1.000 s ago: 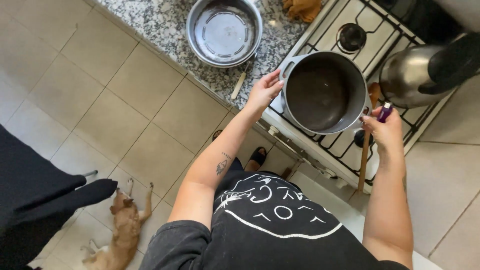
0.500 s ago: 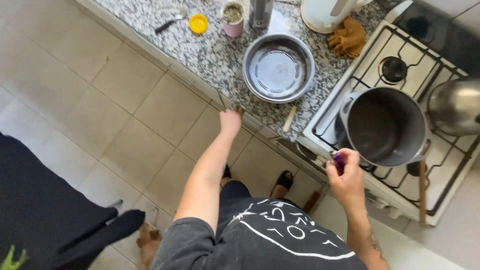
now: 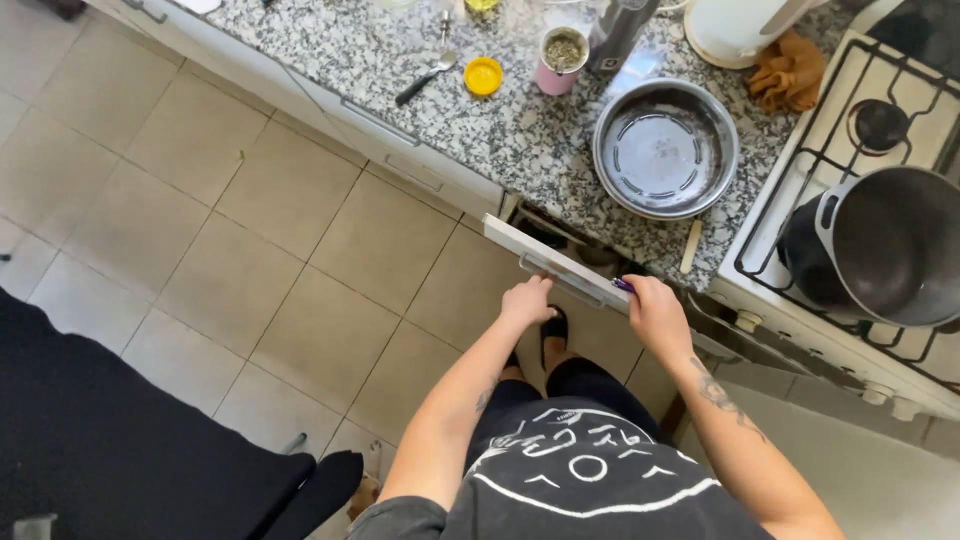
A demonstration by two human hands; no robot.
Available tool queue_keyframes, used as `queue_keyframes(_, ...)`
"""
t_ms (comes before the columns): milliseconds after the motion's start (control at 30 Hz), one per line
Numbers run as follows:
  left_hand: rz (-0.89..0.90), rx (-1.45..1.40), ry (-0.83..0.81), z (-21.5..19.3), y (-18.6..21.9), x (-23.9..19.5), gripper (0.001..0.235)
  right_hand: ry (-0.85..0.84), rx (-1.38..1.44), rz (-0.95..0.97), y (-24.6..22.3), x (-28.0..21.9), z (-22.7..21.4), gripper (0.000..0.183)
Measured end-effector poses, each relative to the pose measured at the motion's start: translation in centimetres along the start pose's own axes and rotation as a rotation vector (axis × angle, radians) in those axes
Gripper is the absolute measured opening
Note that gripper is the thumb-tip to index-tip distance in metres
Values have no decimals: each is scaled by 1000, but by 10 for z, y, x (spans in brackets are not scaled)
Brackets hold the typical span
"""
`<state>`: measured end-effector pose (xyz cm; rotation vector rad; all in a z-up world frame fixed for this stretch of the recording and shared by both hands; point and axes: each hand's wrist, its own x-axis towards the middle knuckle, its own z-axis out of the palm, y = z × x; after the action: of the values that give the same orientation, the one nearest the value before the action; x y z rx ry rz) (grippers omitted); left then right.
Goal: The person pours a yellow liquid into a jar and places it in the refrigerator. They then move a pot to the stove, ignite the burner, and proceed to peel hard-boiled eggs under running water at the sink.
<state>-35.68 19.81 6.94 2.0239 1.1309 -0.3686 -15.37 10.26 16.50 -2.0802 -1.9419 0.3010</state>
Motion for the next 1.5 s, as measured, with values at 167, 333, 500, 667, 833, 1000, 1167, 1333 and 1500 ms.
queue_keyframes(167,-101,-553,-56,-23,-38,-67,84,-151,-48,-37,-29,20,26,38)
queue_keyframes(333,-249,-1571,80,-43,-48,-96,102,-256,72,-82,-77,45,29,38)
queue_keyframes(500,-247,-1812,67,-50,-59,-46,87,-6,245,-336,-137,103,10,25)
queue_keyframes(667,31,-1472,-145,-103,-90,-1,53,115,256,-397,-175,163,31,22)
queue_keyframes(833,9,-644,-42,-125,-256,43,60,47,327,-379,-243,248,25,16)
queue_keyframes(1000,-727,-858,333,-157,-447,-82,44,-140,352,-566,-328,340,41,14)
queue_keyframes(1167,-1017,-1516,897,-106,-514,-224,39,-22,403,-718,-427,442,47,12)
queue_keyframes(1333,-1282,-1099,228,-4,-614,-291,26,292,556,-733,-475,544,29,7)
queue_keyframes(1500,-1018,-1486,369,-88,-659,-237,27,443,326,-145,-430,634,27,37)
